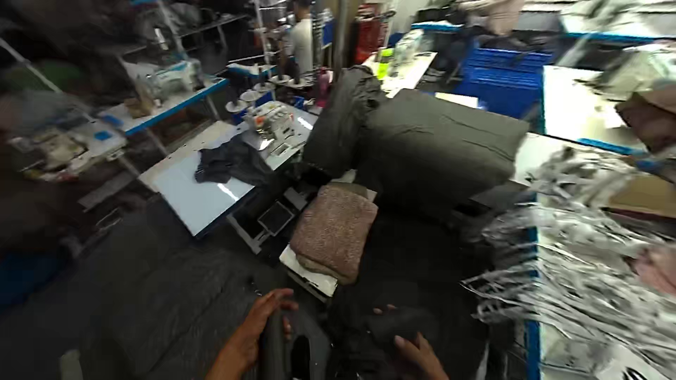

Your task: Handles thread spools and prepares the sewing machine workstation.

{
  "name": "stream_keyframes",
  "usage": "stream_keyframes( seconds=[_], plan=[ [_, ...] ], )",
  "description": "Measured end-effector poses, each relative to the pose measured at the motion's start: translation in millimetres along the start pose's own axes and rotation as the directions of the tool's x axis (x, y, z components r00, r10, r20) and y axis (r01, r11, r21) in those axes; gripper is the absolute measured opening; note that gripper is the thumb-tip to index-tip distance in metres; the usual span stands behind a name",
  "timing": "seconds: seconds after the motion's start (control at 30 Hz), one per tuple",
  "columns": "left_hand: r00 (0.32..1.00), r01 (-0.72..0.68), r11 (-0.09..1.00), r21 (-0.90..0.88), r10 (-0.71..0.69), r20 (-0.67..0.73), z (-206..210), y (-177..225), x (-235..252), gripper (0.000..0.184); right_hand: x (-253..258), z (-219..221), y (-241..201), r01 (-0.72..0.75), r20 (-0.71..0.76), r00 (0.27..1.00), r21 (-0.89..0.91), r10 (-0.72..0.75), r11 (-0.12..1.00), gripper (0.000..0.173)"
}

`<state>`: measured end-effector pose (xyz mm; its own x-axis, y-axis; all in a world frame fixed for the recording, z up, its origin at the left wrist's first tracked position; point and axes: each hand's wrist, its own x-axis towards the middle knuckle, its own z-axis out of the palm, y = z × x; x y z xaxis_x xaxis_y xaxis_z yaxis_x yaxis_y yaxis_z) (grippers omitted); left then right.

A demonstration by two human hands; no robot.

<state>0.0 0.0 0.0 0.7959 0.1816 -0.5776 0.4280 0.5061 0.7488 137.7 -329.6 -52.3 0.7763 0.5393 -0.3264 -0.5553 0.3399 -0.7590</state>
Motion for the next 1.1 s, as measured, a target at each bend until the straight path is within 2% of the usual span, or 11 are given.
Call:
stream_keyframes(
  seconds=[0.1, 0.2, 0.33, 0.4, 0.47, 0.57, 0.7, 0.8, 0.93, 1.1],
  plan=[
    [0.998, 0.062, 0.967, -0.248, -0.06, 0.016, 39, -22, -11, 0.042, -7, -19, 3, -0.028, 0.022, 0.999, 0.115, 0.026, 0.993, 0.054],
    [0.994, 0.106, 0.899, -0.424, -0.111, 0.012, 57, -56, -22, 0.04, -13, -39, 6, -0.078, -0.093, 0.992, 0.054, 0.082, 0.996, 0.045],
    [0.987, 0.126, 0.827, -0.548, -0.158, -0.011, 59, -82, -41, 0.047, -3, -58, 9, -0.122, -0.171, 0.98, -0.122, 0.1, 0.985, 0.072],
    [0.979, 0.112, 0.74, -0.663, -0.196, -0.052, 58, -90, -53, 0.045, 10, -62, 10, -0.139, -0.158, 0.981, -0.194, 0.109, 0.971, 0.082],
    [0.973, 0.048, 0.619, -0.784, -0.207, -0.104, 52, -97, -60, 0.041, 29, -52, 7, -0.133, -0.114, 0.987, -0.221, 0.11, 0.966, 0.085],
    [0.98, -0.063, 0.536, -0.842, -0.126, -0.153, 38, -98, -62, 0.047, 61, -19, 0, -0.103, -0.071, 0.994, -0.248, 0.088, 0.963, 0.085],
    [0.985, -0.16, 0.513, -0.843, 0.031, -0.168, 18, -70, -49, 0.06, 107, 25, -1, -0.078, -0.014, 0.997, -0.265, 0.077, 0.961, 0.089],
    [0.981, -0.191, 0.56, -0.806, 0.096, -0.166, 1, -32, -35, 0.064, 134, 59, -2, -0.07, 0.058, 0.994, -0.277, 0.089, 0.958, 0.086],
    [0.971, -0.222, 0.619, -0.753, 0.211, -0.113, -29, 16, -12, 0.062, 164, 105, -3, -0.059, 0.197, 0.976, -0.191, 0.097, 0.98, 0.092],
    [0.936, -0.254, 0.616, -0.746, 0.352, -0.028, -59, 45, 3, 0.061, 197, 154, 1, -0.072, 0.377, 0.917, -0.159, 0.128, 0.985, 0.087]
  ],
)
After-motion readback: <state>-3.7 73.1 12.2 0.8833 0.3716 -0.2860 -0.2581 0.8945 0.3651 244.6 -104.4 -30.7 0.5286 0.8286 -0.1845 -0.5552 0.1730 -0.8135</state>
